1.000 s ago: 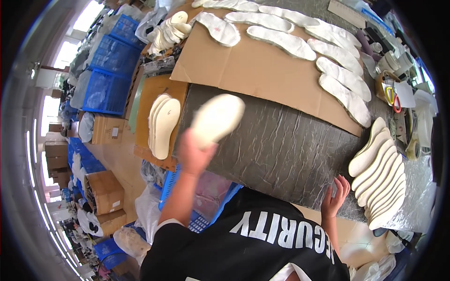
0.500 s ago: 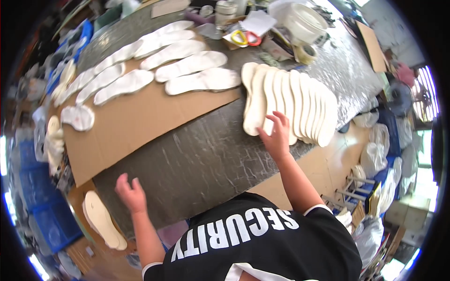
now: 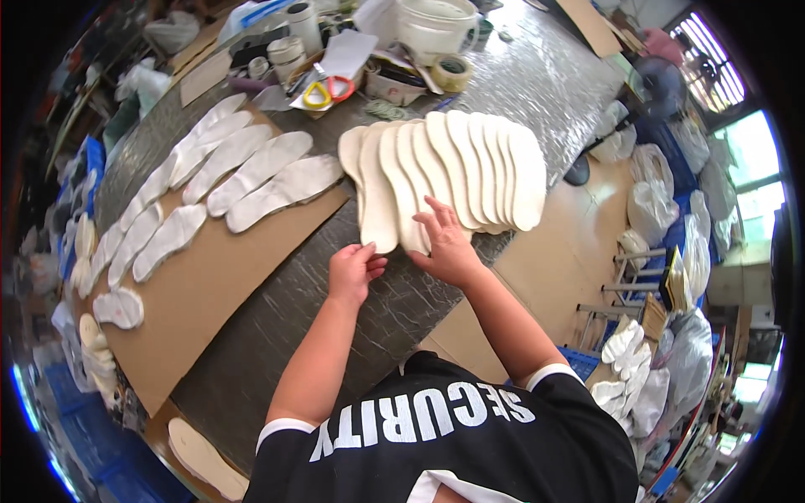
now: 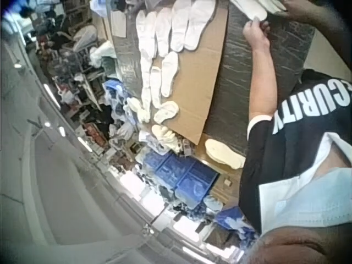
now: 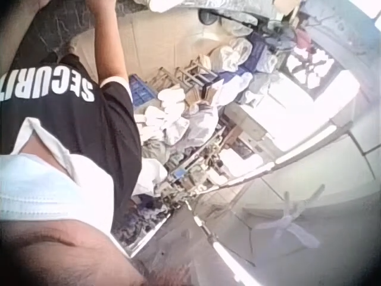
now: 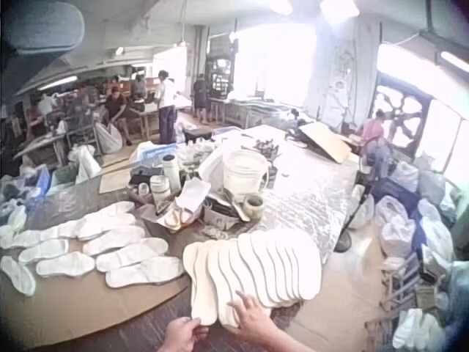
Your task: Attaching soft fabric linings to shoe insole components by hand.
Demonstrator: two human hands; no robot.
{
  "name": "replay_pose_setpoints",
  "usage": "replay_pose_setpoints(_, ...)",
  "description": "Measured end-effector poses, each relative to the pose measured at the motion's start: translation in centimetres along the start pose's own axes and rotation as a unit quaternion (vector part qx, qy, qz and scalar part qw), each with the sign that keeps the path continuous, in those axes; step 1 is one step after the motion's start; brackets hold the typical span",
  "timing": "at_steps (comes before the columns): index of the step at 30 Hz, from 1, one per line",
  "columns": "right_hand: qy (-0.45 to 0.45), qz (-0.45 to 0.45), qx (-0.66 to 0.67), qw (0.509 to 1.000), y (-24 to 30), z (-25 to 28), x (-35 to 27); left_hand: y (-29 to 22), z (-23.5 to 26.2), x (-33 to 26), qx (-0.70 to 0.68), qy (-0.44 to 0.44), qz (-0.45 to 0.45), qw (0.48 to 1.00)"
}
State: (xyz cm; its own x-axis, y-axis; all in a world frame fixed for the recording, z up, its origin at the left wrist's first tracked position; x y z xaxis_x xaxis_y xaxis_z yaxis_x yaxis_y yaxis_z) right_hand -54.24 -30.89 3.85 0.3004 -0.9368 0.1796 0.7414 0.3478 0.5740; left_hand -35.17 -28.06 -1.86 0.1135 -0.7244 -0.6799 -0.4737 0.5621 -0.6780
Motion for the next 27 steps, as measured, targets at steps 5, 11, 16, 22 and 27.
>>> replay_pose_setpoints(5, -0.106, -0.1, -0.2, 0.969, -6.1, 6.1, -0.8, 0.2, 2.0, 0.0, 0.018, -0.006, -0.036, 0.999)
replay_pose_setpoints(11, 0.062, -0.094, -0.093, 0.989, -15.5, 12.4, -1.4, 0.7, 4.3, -1.1, 0.071, -0.06, -0.087, 0.992)
replay_pose_setpoints(16, -0.009, -0.196, -0.042, 0.98, -19.6, 16.2, 1.3, 0.7, 4.5, -3.1, 0.129, -0.049, -0.125, 0.982)
replay_pose_setpoints(22, -0.282, 0.124, -0.061, 0.949, -0.1, 13.7, 0.5, 0.7, 2.0, -8.3, 0.17, 0.057, -0.191, 0.965)
replay_pose_setpoints(27, -0.048, 0.193, 0.02, 0.98, 12.9, 1.3, -5.6, -0.9, 2.3, -12.9, -0.099, 0.163, -0.182, 0.965)
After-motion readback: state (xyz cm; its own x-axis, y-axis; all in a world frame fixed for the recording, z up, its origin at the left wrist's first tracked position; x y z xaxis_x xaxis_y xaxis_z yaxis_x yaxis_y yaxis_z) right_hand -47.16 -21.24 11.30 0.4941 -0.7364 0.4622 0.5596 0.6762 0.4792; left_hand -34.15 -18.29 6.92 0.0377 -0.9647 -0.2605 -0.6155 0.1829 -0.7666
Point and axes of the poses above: each hand's wrist, its own x-axis towards the middle knuckle, its own z-axis out of the back of the hand, y = z × x, the point moved 3 cm from there along x, towards the middle knuckle, and after that the axes turned 6 degrees about -y, right-handed, at the moved point
